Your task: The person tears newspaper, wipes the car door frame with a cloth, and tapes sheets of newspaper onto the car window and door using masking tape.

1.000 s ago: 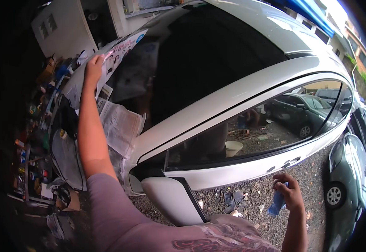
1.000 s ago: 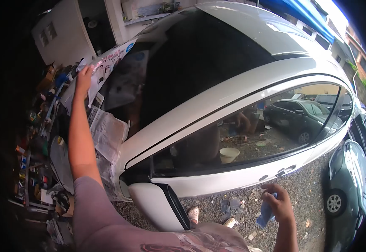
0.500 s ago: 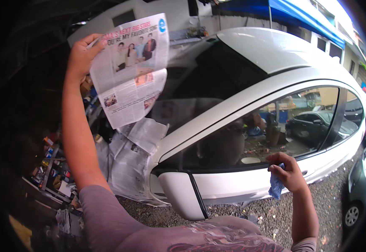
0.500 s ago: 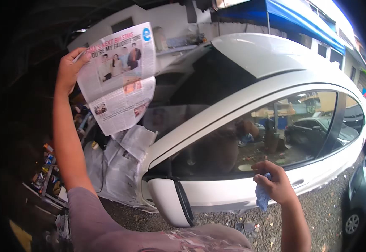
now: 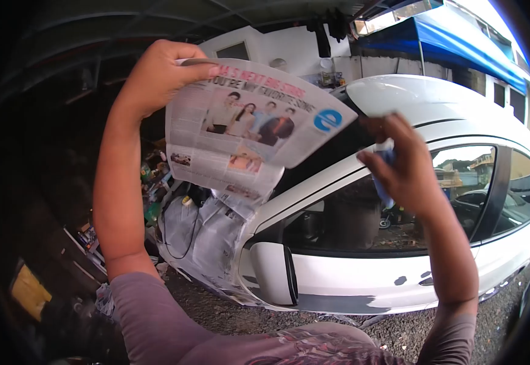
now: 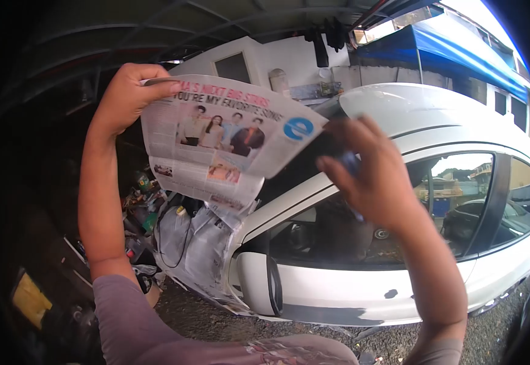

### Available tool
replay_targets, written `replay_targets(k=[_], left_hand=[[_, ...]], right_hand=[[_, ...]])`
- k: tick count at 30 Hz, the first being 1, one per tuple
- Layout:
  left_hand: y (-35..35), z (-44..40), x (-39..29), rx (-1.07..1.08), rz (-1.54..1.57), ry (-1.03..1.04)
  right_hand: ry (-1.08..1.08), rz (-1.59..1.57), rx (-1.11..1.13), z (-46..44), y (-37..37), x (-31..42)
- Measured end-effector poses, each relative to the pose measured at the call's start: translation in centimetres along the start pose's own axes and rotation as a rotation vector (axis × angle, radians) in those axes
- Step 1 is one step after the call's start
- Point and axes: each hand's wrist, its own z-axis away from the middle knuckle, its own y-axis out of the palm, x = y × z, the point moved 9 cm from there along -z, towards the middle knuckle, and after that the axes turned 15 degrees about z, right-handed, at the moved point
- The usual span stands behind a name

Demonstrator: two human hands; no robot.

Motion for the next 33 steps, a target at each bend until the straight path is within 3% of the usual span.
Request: replay_targets(k=[6, 8, 15, 21, 27, 33], left_hand=[[4.3, -0.4, -5.4, 0.005, 0.014, -0.066], [5.4, -0.4, -5.9, 0.014, 0.032, -0.093], [8.6, 2.6, -8.2, 0.094, 0.392, -0.077], [13.2, 4.8, -8.9, 0.077, 0.565, -0.137], [14.6, 4.1, -9.2, 0.077, 0.489, -0.126], [16.1, 3.6, -6.4, 0.094, 0.555, -0.198]], right_hand=[[-0.201, 0.074, -0.178, -6.9, -2.2, 3.9], [-0.072, 0.166, -0.013, -7.6, -0.1, 2.6], [0.206, -0.064, 0.160, -5.8, -0.4, -3.4], [0.240, -0.130, 0.140, -4.2, -0.5, -6.4], [0.254, -0.065, 0.166, -3.5, -1.5, -6.8], [0.122, 0.101, 0.114, -2.7, -2.4, -8.3]])
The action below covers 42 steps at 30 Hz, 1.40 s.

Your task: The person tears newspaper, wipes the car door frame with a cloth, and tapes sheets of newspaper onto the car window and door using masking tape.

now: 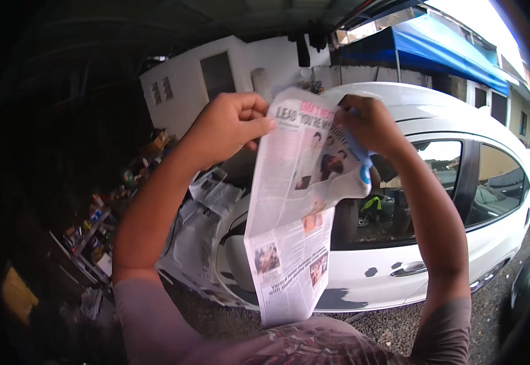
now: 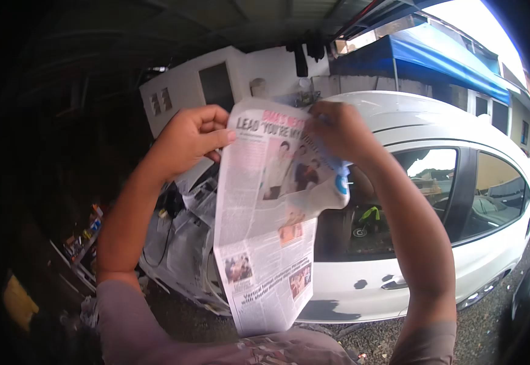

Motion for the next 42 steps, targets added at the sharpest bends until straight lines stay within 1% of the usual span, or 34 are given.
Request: replay_targets(k=[1, 2, 3, 5, 7, 9, 11, 13, 14, 15, 16, 17, 18, 19, 21, 23, 24, 25, 26, 27, 29, 30, 31, 32, 33, 34, 35, 36, 37, 38, 39, 40, 41, 42], left_hand=[[0.1, 0.2, 1.0, 0.024, 0.058, -0.007], [0.8, 1.0, 2.2, 0.106, 0.050, -0.111], [0.9, 2.0, 3.6, 0.143, 0.084, -0.197], [-0.8, 3.3, 6.7, 0.099, -0.002, -0.242], [-3.7, 5.0, 10.3, 0.038, -0.032, -0.301], [-7.7, 6.6, 14.9, 0.005, -0.072, -0.354], [-14.0, 8.0, 20.6, -0.081, -0.293, -0.364], [-20.3, 9.4, 26.9, -0.116, -0.373, -0.417], [-22.9, 10.0, 29.6, -0.114, -0.364, -0.414], [-26.1, 11.2, 33.3, -0.197, -0.303, -0.542], [-28.8, 12.6, 37.0, -0.277, -0.240, -0.673], [-30.6, 13.3, 40.2, -0.270, -0.232, -0.673], [-32.6, 14.3, 43.6, -0.289, -0.222, -0.723], [-34.6, 15.5, 47.4, -0.305, -0.214, -0.776], [-38.3, 17.2, 56.5, -0.226, -0.232, -0.831], [-40.5, 19.1, 62.3, -0.285, -0.220, -0.787], [-40.8, 20.9, 67.1, -0.264, -0.210, -0.806], [-41.9, 21.7, 70.7, -0.318, -0.311, -0.675], [-43.3, 22.3, 72.1, -0.381, -0.414, -0.535], [-43.4, 23.5, 73.7, -0.405, -0.368, -0.615], [-43.6, 25.0, 76.0, -0.416, -0.355, -0.657], [-43.6, 25.6, 76.9, -0.415, -0.343, -0.667], [-43.8, 26.0, 77.2, -0.427, -0.329, -0.650], [-44.1, 26.3, 77.2, -0.444, -0.317, -0.636], [-44.3, 26.9, 77.1, -0.452, -0.307, -0.653], [-44.4, 27.4, 76.5, -0.473, -0.298, -0.621], [-44.4, 28.0, 76.2, -0.491, -0.291, -0.590], [-44.1, 28.7, 76.3, -0.485, -0.306, -0.552], [-44.1, 29.6, 76.6, -0.486, -0.303, -0.561], [-43.7, 29.8, 75.7, -0.496, -0.331, -0.473], [-43.1, 29.6, 74.8, -0.497, -0.353, -0.378], [-42.5, 29.5, 74.3, -0.500, -0.307, -0.376], [-41.6, 29.1, 73.8, -0.480, -0.294, -0.368], [-40.8, 28.7, 72.9, -0.467, -0.302, -0.322]], right_hand=[[-0.035, 0.051, 0.044, -0.1, -0.1, -0.4], [0.010, 0.064, 0.043, 0.3, -0.8, -0.8], [0.051, 0.080, 0.038, 0.4, -1.6, -1.5], [0.063, -0.027, 0.052, 0.0, -2.1, -4.5], [0.157, -0.047, 0.074, 0.5, -3.3, -4.9], [0.236, -0.091, 0.101, 0.8, -3.4, -5.9], [0.250, -0.097, 0.094, 0.7, -2.9, -5.4], [0.291, 0.023, 0.049, 0.3, -3.1, -3.1], [0.221, 0.108, 0.098, -0.9, -2.3, -2.9], [0.223, 0.118, 0.102, -2.0, -1.4, -2.4], [0.249, 0.063, 0.097, -2.9, -0.3, -1.9], [0.275, 0.009, 0.091, -4.1, 1.1, -1.4], [0.165, 0.070, 0.190, -6.0, 3.1, 0.3], [0.173, 0.075, 0.194, -7.1, 5.0, 1.6], [0.397, -0.156, 0.153, -8.7, 9.6, 2.7], [0.419, -0.207, 0.145, -10.7, 14.9, 3.9], [0.488, -0.263, 0.160, -11.4, 17.9, 2.8], [0.569, -0.323, 0.214, -12.8, 21.3, 0.8], [0.653, -0.380, 0.265, -14.0, 24.5, -1.2], [0.749, -0.337, 0.284, -14.3, 27.6, -2.6], [0.795, -0.325, 0.174, -14.6, 32.0, -5.4], [0.303, 0.168, 0.124, -16.4, 31.5, -3.4], [-0.219, 0.632, 0.064, -16.5, 32.5, 0.4], [-0.121, 0.550, 0.077, -17.3, 34.4, -3.5], [0.284, 0.171, 0.147, -18.5, 36.5, -11.4], [0.706, -0.311, 0.107, -18.4, 39.1, -18.2], [0.863, -0.470, 0.058, -18.5, 41.2, -22.7], [0.898, -0.338, 0.035, -18.6, 41.5, -22.0], [0.825, -0.046, 0.088, -19.1, 41.6, -20.0], [0.706, 0.335, 0.163, -19.5, 41.6, -18.2], [0.610, 0.650, 0.240, -19.7, 42.1, -16.9], [0.571, 0.857, 0.299, -19.5, 42.5, -16.0], [0.562, 0.985, 0.340, -19.1, 42.9, -15.7], [0.583, 1.031, 0.357, -18.7, 43.1, -15.7]])
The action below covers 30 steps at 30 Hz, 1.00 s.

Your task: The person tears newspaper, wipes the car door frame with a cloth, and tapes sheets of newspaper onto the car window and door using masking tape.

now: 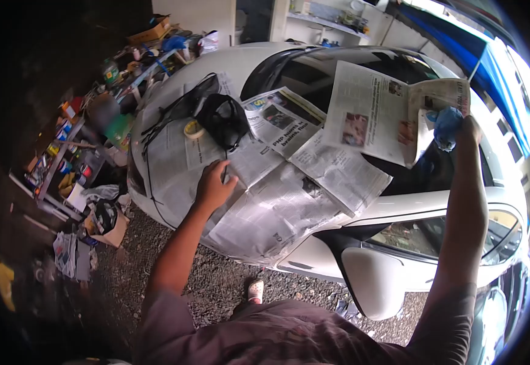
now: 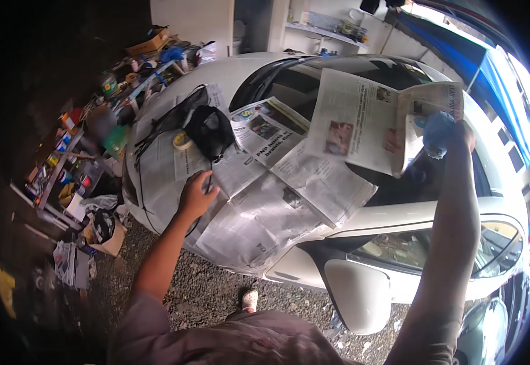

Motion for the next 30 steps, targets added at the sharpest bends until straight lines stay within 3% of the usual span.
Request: replay_targets(k=[4, 7, 11, 13, 15, 17, 18, 20, 22, 26, 28, 30], left_hand=[[3.0, -0.6, -3.2, 0.075, 0.047, 0.111], [5.6, -1.4, -4.8, 0.124, 0.077, 0.150], [8.7, -2.2, -5.7, 0.190, 0.101, 0.197], [9.7, -2.3, -6.2, 0.173, 0.066, 0.229], [10.6, -2.9, -6.2, 0.201, 0.060, 0.198], [11.2, -3.5, -6.0, 0.195, 0.104, 0.184], [11.6, -3.7, -6.1, 0.198, 0.104, 0.180], [11.8, -4.3, -6.1, 0.184, 0.108, 0.161], [11.7, -4.7, -6.0, 0.169, 0.101, 0.141], [11.3, -4.8, -5.8, 0.152, 0.117, 0.142], [11.1, -4.5, -5.6, 0.144, 0.123, 0.147], [10.6, -4.1, -5.8, 0.107, 0.122, 0.195]], right_hand=[[0.201, -0.209, 0.088, 1.2, 3.4, -0.9], [0.648, -0.739, 0.126, 8.1, 3.7, -1.0], [0.529, -0.784, 0.267, 11.1, 5.2, 0.0], [0.573, -0.878, 0.303, 12.4, 6.5, 0.0], [-0.407, 0.540, 0.047, 9.8, 8.6, 3.6], [-0.375, 0.165, -0.070, 5.0, 18.3, -1.1], [-0.249, -0.145, 0.069, 7.0, 16.0, -1.0], [-0.123, -0.419, 0.114, 10.9, 10.8, 0.1], [0.141, -0.643, 0.121, 17.6, 0.5, 3.0], [0.055, -0.450, 0.051, 20.4, -1.6, 2.9], [-0.092, -0.374, -0.104, 21.9, -2.9, 2.6], [-0.067, -0.511, -0.004, 24.8, -4.6, 1.6]])
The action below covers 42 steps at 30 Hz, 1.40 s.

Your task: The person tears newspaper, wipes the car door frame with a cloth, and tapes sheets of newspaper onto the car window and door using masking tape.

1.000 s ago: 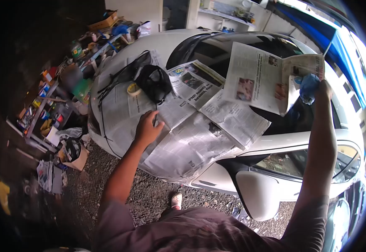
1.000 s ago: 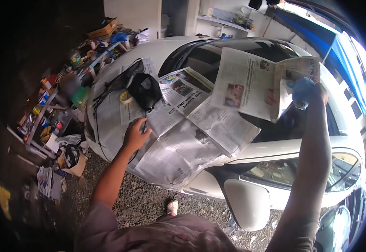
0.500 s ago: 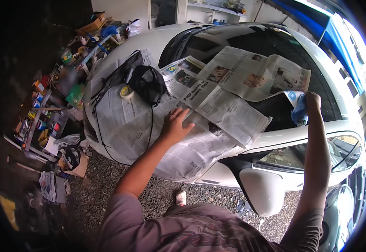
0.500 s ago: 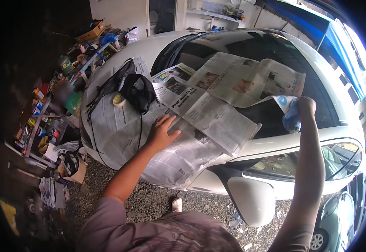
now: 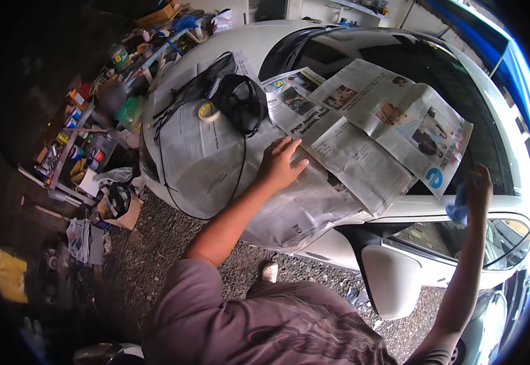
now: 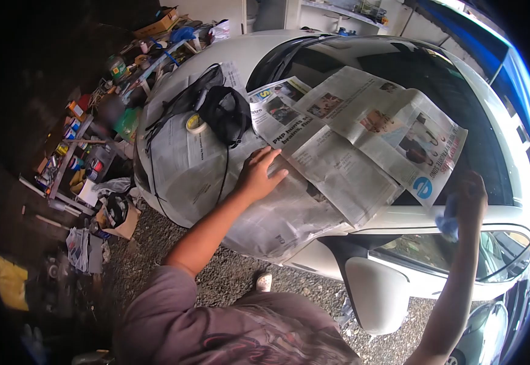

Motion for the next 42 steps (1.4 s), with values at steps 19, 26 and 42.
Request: replay_targets(k=[19, 26, 42], left_hand=[[16.3, 17.6, -41.6, 0.679, 0.796, 0.430], [41.5, 31.2, -56.4, 1.093, 0.850, 0.206], [92.8, 29.0, -61.7, 0.846, -0.089, 0.242]], right_hand=[[1.065, -1.219, 0.070, 40.5, -8.4, -34.6], [1.344, -1.501, 0.349, 63.9, -3.8, -46.8], [1.426, -1.316, 0.022, 71.3, -12.3, -82.2]])
